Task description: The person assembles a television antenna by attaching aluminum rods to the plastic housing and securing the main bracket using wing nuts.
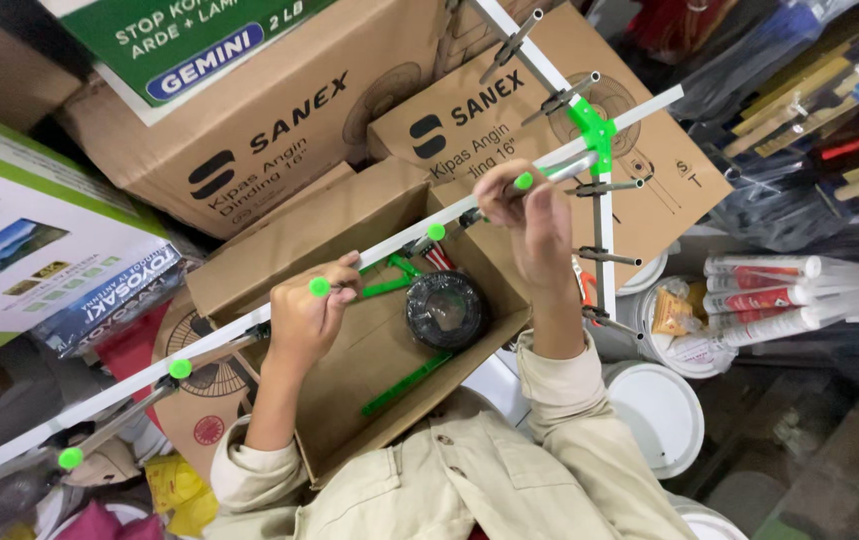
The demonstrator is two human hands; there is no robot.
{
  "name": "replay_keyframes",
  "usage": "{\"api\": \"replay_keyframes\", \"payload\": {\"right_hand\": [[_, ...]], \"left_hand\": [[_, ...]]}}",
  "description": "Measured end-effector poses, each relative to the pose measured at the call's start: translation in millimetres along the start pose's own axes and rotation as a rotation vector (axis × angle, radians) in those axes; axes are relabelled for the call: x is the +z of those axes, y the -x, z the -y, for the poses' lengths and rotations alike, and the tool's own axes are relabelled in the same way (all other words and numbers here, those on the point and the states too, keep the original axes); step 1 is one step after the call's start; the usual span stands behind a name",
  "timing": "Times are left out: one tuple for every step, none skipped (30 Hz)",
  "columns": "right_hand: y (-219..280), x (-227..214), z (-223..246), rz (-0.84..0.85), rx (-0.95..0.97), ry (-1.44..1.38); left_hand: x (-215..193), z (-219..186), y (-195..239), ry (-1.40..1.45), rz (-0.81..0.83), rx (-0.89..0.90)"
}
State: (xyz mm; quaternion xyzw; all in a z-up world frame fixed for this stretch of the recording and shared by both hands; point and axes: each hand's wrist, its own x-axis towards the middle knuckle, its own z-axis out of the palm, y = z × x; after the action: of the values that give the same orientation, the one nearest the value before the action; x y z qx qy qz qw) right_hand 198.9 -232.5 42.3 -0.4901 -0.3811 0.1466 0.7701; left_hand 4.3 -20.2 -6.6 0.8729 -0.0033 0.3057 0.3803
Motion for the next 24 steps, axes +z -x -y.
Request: {"api": "replay_keyframes", "payload": {"right_hand": [[0, -2, -8, -0.011, -0.022, -0.023], [0, -3, -15, -0.021, -0.045, -0.047], [1, -3, -20, -0.033, -0.064, -0.073], [0, -4, -20, -0.033, -0.055, -0.101], [1, -4, -18, -0.035, -0.046, -0.129], [0, -4, -16, -0.036, -0.036, -0.156], [-1, -1, -14, -0.023, -0.055, -0.123], [-1, 2, -12, -0.01, -0.074, -0.089], [-2, 5, -10, 0.003, -0.093, -0.056], [3, 5, -5, 0.002, -0.088, 0.008], [17, 6, -1, -0.001, -0.076, 0.068], [31, 5, -1, -0.005, -0.065, 0.129], [43, 3, -7, -0.051, -0.018, 0.221], [54, -2, -17, -0.096, 0.031, 0.313], [63, -9, -28, -0.137, 0.08, 0.407], [70, -17, -40, -0.138, 0.208, 0.45], [74, -25, -52, -0.134, 0.329, 0.494], [79, -34, -61, -0.129, 0.45, 0.537], [81, -40, -70, -0.042, 0.457, 0.633], [81, -46, -79, 0.046, 0.462, 0.727], [81, -51, -87, 0.133, 0.466, 0.823], [78, -53, -97, 0.168, 0.425, 0.85], [73, -53, -108, 0.202, 0.384, 0.877], [71, -52, -115, 0.236, 0.344, 0.903]], "left_hand": [[0, 1, 0, 0.013, 0.002, -0.005], [0, 1, 0, 0.002, 0.001, 0.006], [0, 1, 0, -0.01, 0.002, 0.014], [1, 1, 0, -0.022, 0.004, 0.023], [1, 1, 0, -0.027, 0.002, 0.027], [1, 1, -1, -0.033, 0.0, 0.031], [1, 1, 0, -0.037, 0.002, 0.031], [1, 1, 1, -0.035, 0.005, 0.028], [0, 1, 0, -0.035, 0.009, 0.026], [0, 1, 0, -0.035, 0.012, 0.024], [-1, 0, 0, -0.034, 0.014, 0.027], [-1, 1, -1, -0.034, 0.015, 0.03], [-1, 2, -1, -0.03, 0.018, 0.03], [-2, 4, -1, -0.031, 0.02, 0.035], [-2, 6, -1, -0.031, 0.02, 0.04], [-2, 7, -1, -0.03, 0.02, 0.045], [-2, 8, -3, -0.034, 0.023, 0.045], [-3, 9, -4, -0.037, 0.025, 0.044], [-3, 9, -5, -0.042, 0.027, 0.046], [-3, 8, -7, -0.049, 0.016, 0.046], [-2, 6, -10, -0.054, 0.005, 0.048], [-1, 4, -13, -0.06, -0.005, 0.049], [-2, 2, -17, -0.04, 0.011, 0.014], [-5, 0, -21, -0.02, 0.027, -0.022]]}}
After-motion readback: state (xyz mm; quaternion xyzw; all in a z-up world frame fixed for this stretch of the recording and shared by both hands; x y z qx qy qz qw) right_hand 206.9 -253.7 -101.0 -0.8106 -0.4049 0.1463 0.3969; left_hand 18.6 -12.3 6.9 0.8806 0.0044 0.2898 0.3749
